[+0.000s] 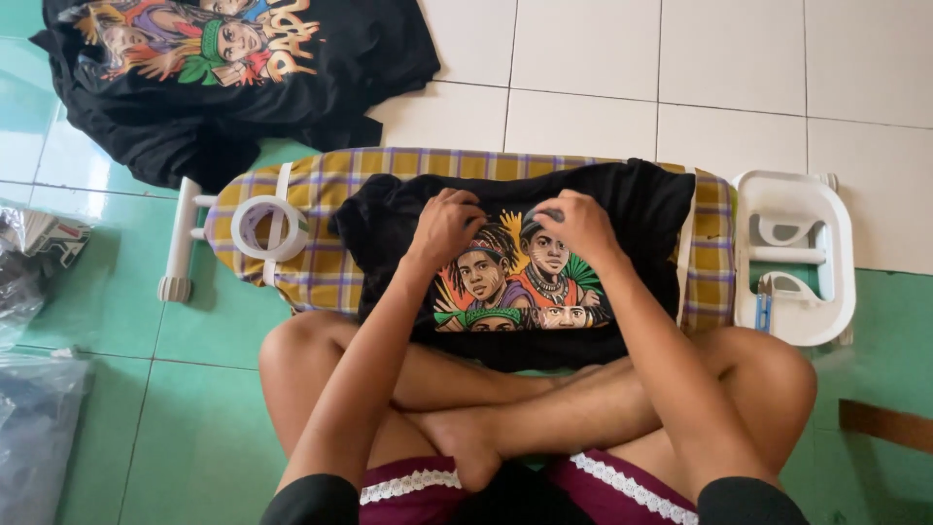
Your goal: Applying small pieces of tape to a t-shirt graphic to mask specific areas for processing.
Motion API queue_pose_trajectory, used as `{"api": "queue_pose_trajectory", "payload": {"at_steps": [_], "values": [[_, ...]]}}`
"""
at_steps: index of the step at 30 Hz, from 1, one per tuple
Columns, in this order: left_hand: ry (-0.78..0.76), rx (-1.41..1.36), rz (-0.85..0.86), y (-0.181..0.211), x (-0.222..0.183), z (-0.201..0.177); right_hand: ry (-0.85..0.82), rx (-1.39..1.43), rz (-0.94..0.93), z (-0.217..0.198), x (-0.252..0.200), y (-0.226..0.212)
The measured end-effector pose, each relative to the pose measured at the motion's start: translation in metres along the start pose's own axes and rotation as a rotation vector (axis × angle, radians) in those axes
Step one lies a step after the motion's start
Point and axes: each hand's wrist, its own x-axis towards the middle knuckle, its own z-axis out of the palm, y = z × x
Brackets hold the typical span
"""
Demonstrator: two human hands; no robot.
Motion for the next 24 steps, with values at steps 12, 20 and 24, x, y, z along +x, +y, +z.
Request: {"api": "queue_pose_trajectory", "payload": {"at_steps": [12,20,24], "values": [[0.27,0.175,0.04,-0.023,0.029,0.017,0.398,-0.124,-0.11,0.055,0.048,0.024],[0.47,0.048,0.025,-0.04,0.07,0.023,0.5,0.108,-0.098,0.027,0.086,0.01],[0.559,0.172,-0.026,-0.041,0.098,0.018,0.537,0.048,-0.054,0.031,0.102,0.018]]}}
